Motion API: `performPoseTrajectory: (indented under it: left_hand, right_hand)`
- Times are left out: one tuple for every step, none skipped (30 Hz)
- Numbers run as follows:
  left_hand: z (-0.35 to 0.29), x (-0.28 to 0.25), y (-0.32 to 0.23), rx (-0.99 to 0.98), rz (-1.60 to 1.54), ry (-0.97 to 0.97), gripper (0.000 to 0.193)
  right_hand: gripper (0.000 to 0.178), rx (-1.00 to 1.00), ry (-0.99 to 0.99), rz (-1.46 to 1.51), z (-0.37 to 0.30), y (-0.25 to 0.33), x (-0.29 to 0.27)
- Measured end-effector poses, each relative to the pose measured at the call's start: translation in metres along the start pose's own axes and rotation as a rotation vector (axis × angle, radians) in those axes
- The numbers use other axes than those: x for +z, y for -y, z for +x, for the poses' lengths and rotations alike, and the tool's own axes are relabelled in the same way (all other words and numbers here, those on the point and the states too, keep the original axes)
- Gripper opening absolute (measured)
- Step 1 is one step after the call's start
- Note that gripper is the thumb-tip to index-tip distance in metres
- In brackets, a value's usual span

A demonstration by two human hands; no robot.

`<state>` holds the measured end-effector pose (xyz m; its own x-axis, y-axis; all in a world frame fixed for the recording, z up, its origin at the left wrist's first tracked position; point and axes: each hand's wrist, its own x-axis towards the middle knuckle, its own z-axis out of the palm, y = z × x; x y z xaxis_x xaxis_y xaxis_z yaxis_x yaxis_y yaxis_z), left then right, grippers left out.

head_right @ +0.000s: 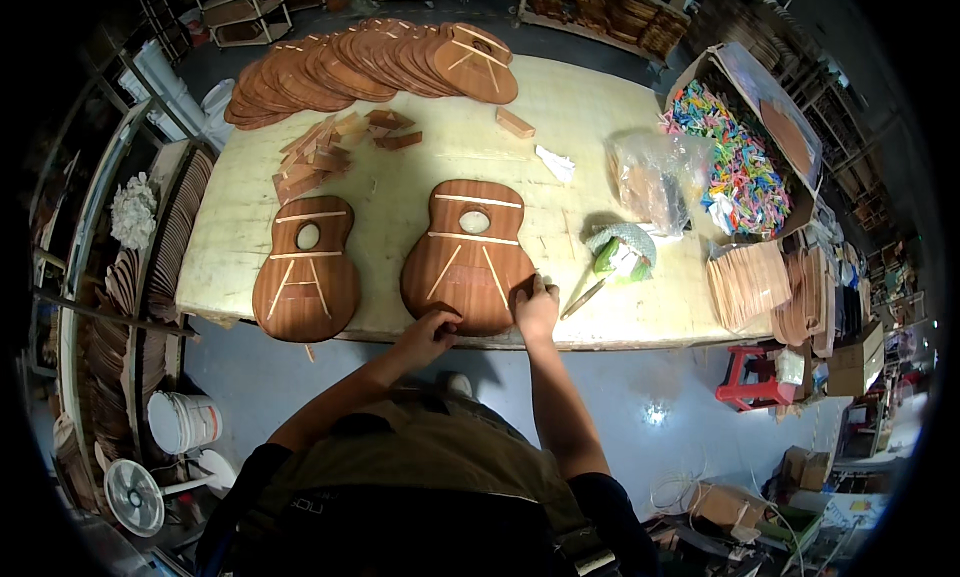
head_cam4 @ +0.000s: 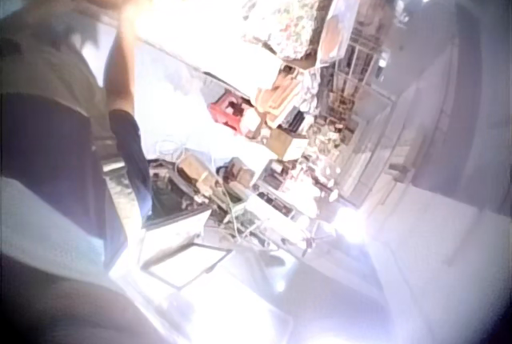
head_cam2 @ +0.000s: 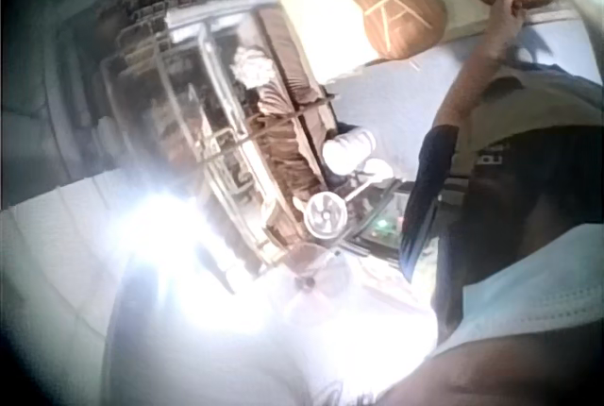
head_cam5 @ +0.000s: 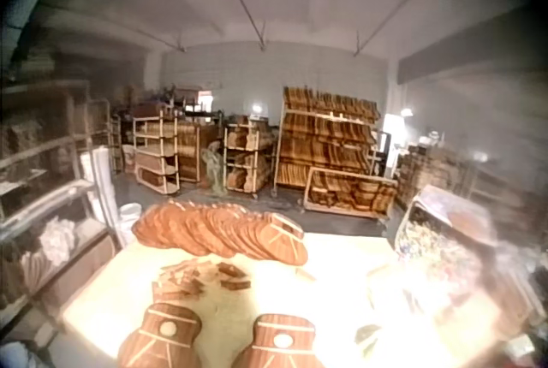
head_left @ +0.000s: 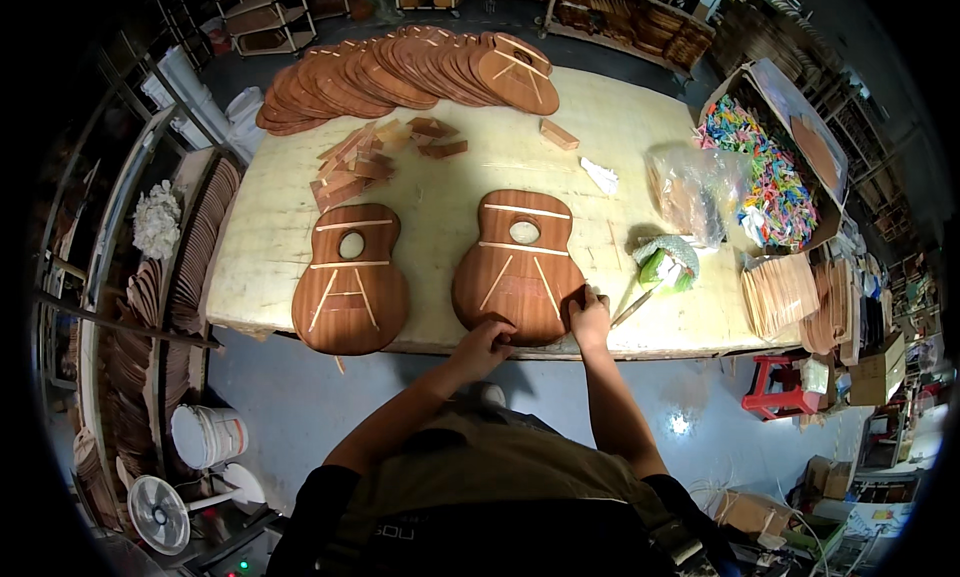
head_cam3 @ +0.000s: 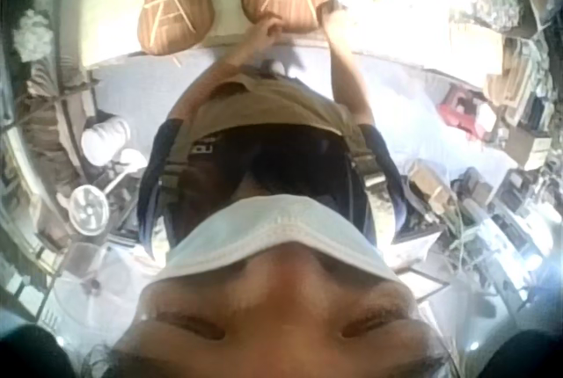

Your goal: The person assembles wooden guitar-shaped bodies by applying glue to thin wooden strips and attaching them to the body. They repeatedly move the assembled parts to a drying rack and return to the workbench to continue the process.

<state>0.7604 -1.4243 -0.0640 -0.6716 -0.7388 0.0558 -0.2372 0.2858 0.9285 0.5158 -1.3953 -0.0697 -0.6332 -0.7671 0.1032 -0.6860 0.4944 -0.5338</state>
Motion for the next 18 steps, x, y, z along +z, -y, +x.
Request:
performPoseTrajectory:
  left_hand:
    - [-0.001,-0.001,-0.001,-0.014,-0.015,-0.007,0.032]
    - [-0.002,-0.001,-0.002,-0.027,-0.029,-0.015,0.030]
    - [-0.003,0.000,-0.004,-0.042,-0.049,-0.021,0.029]
    - [-0.003,0.001,-0.003,-0.014,-0.046,-0.030,0.028]
    - [-0.003,0.002,-0.002,0.014,-0.042,-0.039,0.028]
    - [-0.004,0.002,-0.003,0.043,-0.040,-0.039,0.028]
    - [-0.004,0.002,-0.004,0.073,-0.043,-0.059,0.026]
    - [-0.004,0.003,-0.006,0.104,-0.044,-0.081,0.023]
    - [-0.006,0.001,-0.008,0.132,-0.046,-0.110,0.021]
    - [-0.010,-0.006,-0.009,-0.008,-0.181,-0.029,0.019]
    - [-0.016,-0.014,-0.011,-0.147,-0.320,0.050,0.018]
    - [-0.018,-0.023,-0.018,-0.274,-0.461,0.137,0.018]
    - [-0.027,-0.038,-0.033,-0.356,-0.472,0.181,0.018]
    - [-0.038,-0.053,-0.050,-0.439,-0.485,0.223,0.019]
    - [-0.049,-0.064,-0.060,-0.523,-0.500,0.269,0.021]
    - [-0.060,-0.071,-0.051,-0.443,-0.623,0.200,0.021]
    - [-0.073,-0.077,-0.039,-0.398,-0.740,0.043,0.022]
    - [-0.082,-0.079,-0.026,-0.337,-0.854,-0.102,0.023]
  right_hand:
    - [0.046,0.030,0.019,0.068,0.001,0.002,-0.001]
    - [0.045,0.061,0.040,0.136,0.002,0.003,-0.005]
    - [0.044,0.094,0.062,0.198,0.001,0.007,-0.012]
    - [0.041,0.084,-0.001,0.205,0.000,0.011,-0.017]
    - [0.032,0.007,-0.116,0.169,0.000,0.009,-0.016]
    - [0.027,0.068,-0.050,0.429,0.001,0.004,-0.014]
    - [0.022,0.130,0.017,0.689,0.002,0.001,-0.012]
    - [0.020,0.207,0.072,0.995,0.000,0.000,-0.008]
    - [0.023,0.193,0.153,1.198,0.001,-0.003,-0.011]
    - [0.024,0.243,0.155,1.257,-0.002,0.012,-0.021]
    - [0.025,0.296,0.160,1.314,-0.009,0.026,-0.032]
    - [0.027,0.239,0.142,1.364,-0.009,0.020,-0.030]
    - [0.030,0.276,0.159,1.374,-0.015,0.031,-0.039]
    - [0.031,0.257,0.183,1.456,-0.019,0.050,-0.043]
    - [0.033,0.241,0.202,1.535,-0.026,0.071,-0.050]
    - [0.035,0.222,0.274,1.566,-0.033,0.087,-0.046]
    - [0.036,0.218,0.374,1.580,-0.042,0.100,-0.032]
    - [0.036,0.208,0.458,1.588,-0.053,0.109,-0.017]
